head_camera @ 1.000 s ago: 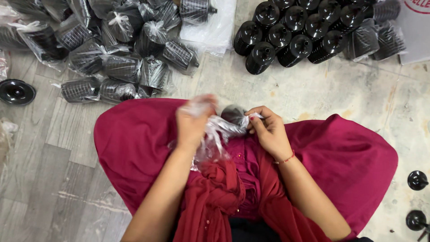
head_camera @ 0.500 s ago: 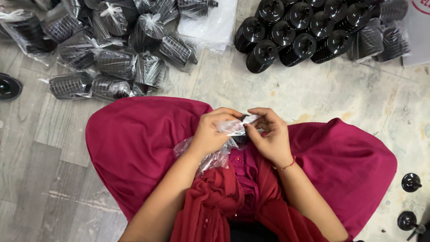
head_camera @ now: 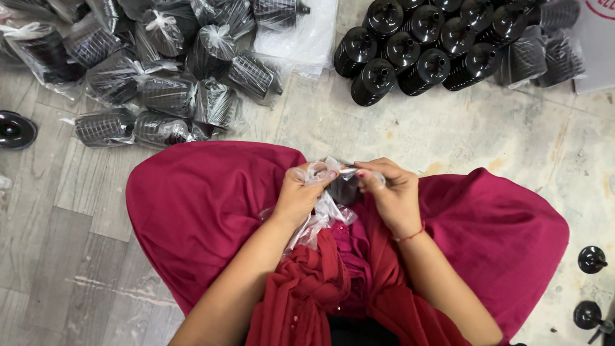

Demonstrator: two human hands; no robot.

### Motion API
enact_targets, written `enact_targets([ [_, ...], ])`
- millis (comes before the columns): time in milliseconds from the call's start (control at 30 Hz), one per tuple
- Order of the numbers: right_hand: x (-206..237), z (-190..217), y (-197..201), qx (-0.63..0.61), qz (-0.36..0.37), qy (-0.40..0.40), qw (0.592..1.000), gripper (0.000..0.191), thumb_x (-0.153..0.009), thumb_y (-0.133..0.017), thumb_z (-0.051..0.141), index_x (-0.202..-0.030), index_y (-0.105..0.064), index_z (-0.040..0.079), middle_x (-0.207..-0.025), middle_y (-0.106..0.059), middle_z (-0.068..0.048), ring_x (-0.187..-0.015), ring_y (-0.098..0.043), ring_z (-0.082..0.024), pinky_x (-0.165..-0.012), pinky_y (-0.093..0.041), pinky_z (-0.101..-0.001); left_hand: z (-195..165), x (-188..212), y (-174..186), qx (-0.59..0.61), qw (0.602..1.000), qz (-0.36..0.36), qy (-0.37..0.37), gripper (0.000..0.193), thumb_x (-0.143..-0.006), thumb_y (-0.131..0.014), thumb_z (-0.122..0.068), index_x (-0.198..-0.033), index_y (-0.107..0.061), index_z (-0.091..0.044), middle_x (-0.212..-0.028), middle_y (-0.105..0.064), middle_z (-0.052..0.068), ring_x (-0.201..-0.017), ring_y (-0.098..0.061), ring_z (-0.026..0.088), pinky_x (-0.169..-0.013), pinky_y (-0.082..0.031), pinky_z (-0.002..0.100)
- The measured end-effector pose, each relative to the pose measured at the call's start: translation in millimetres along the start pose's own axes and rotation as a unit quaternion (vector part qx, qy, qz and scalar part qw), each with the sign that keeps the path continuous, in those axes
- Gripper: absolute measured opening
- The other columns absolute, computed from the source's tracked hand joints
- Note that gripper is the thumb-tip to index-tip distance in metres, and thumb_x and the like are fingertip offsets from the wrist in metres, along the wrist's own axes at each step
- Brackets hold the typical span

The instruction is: The person sits on the floor and packs black plastic parts one at a time into clear plastic bags, twisting the bag closed and placing each bagged part with a pile of finished bags. They repeatedly open a new bag, insert a part, and set the completed bag aside.

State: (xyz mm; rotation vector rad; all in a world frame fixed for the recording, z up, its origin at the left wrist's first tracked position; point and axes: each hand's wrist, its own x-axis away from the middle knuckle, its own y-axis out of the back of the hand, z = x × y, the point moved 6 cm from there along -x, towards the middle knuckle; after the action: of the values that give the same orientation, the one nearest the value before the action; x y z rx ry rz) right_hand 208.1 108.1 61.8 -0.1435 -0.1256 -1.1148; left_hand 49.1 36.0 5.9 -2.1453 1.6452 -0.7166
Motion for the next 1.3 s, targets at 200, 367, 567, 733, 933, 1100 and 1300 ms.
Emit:
enact_targets([
  [200,-4.2,-24.5,8.4,-0.092,0.039,-0.055,0.993,0.014,-0.098,-0.07,0.004,-0.107,-0.077,-0.004,-0.091,-0.072,-0.007,-0.078,-0.065,-0.011,-0.074,-0.054,-0.0261,-30.7,7.9,-18.0,-0.012,0.997,0.08,0.002,0.022,-0.1,-0.059,0.002,-0.118,-0.071,0.004,-0.117,-0.074,0.01,-0.104,-0.071,0.015,-0.095,-0.058,0.029],
  [367,-1.1,-17.0,5.9,-0.043,0.063,-0.016,0.997,0.016,-0.095,-0.071,-0.001,-0.11,-0.076,-0.004,-0.094,-0.073,-0.007,-0.079,-0.066,-0.011,-0.073,-0.055,-0.0261,-33.6,7.1,-13.7,-0.083,0.989,0.11,-0.056,0.014,-0.104,-0.058,0.001,-0.113,-0.07,0.001,-0.113,-0.074,0.01,-0.108,-0.07,0.014,-0.1,-0.054,0.03],
  [567,1.1,-11.7,-1.4,-0.106,0.102,-0.032,0.989,0.031,-0.093,-0.07,-0.004,-0.125,-0.071,-0.003,-0.089,-0.072,-0.006,-0.077,-0.066,-0.01,-0.074,-0.057,-0.0257,-28.6,5.9,-12.3,-0.129,0.986,0.098,-0.051,0.011,-0.103,-0.057,0.002,-0.109,-0.066,0.002,-0.099,-0.069,0.002,-0.093,-0.063,0.012,-0.085,-0.051,0.03],
  [733,3.1,-22.6,-3.3,-0.052,0.096,-0.03,0.994,0.019,-0.095,-0.069,-0.003,-0.114,-0.073,-0.004,-0.091,-0.07,-0.004,-0.075,-0.063,-0.01,-0.07,-0.053,-0.0248,-43.8,14.7,-28.9,-0.348,0.932,0.036,-0.096,0.024,-0.085,-0.062,0.003,-0.108,-0.068,-0.001,-0.091,-0.07,0.008,-0.085,-0.067,0.015,-0.074,-0.054,0.033],
  [933,-1.3,-45.1,5.4,-0.162,0.058,-0.069,0.983,0.009,-0.102,-0.066,0.005,-0.101,-0.071,-0.002,-0.084,-0.069,-0.004,-0.073,-0.059,-0.008,-0.07,-0.051,-0.0233,-52.2,15.5,-35.1,-0.345,0.935,0.057,-0.061,0.028,-0.084,-0.059,0.003,-0.112,-0.062,-0.004,-0.091,-0.069,0.007,-0.087,-0.07,0.016,-0.075,-0.054,0.034],
  [1100,-2.8,-45.9,4.6,-0.147,0.07,-0.072,0.984,0.008,-0.101,-0.066,0.002,-0.099,-0.071,-0.004,-0.088,-0.072,-0.006,-0.076,-0.063,-0.01,-0.072,-0.053,-0.0243,-29.0,14.1,-34.5,-0.06,0.985,0.138,0.084,0.024,-0.094,-0.059,0.003,-0.115,-0.065,-0.007,-0.104,-0.07,-0.001,-0.089,-0.062,0.006,-0.08,-0.05,0.024],
  [1300,0.3,2.7,2.6,0.036,0.052,0.015,0.998,0.016,-0.096,-0.067,0.0,-0.11,-0.074,-0.003,-0.1,-0.074,-0.004,-0.085,-0.07,-0.01,-0.078,-0.058,-0.0246,-9.2,8.0,-11.9,0.014,0.982,0.079,0.171,0.027,-0.095,-0.054,0.0,-0.115,-0.073,-0.004,-0.093,-0.073,-0.001,-0.056,-0.042,0.0,-0.051,-0.032,0.019],
])
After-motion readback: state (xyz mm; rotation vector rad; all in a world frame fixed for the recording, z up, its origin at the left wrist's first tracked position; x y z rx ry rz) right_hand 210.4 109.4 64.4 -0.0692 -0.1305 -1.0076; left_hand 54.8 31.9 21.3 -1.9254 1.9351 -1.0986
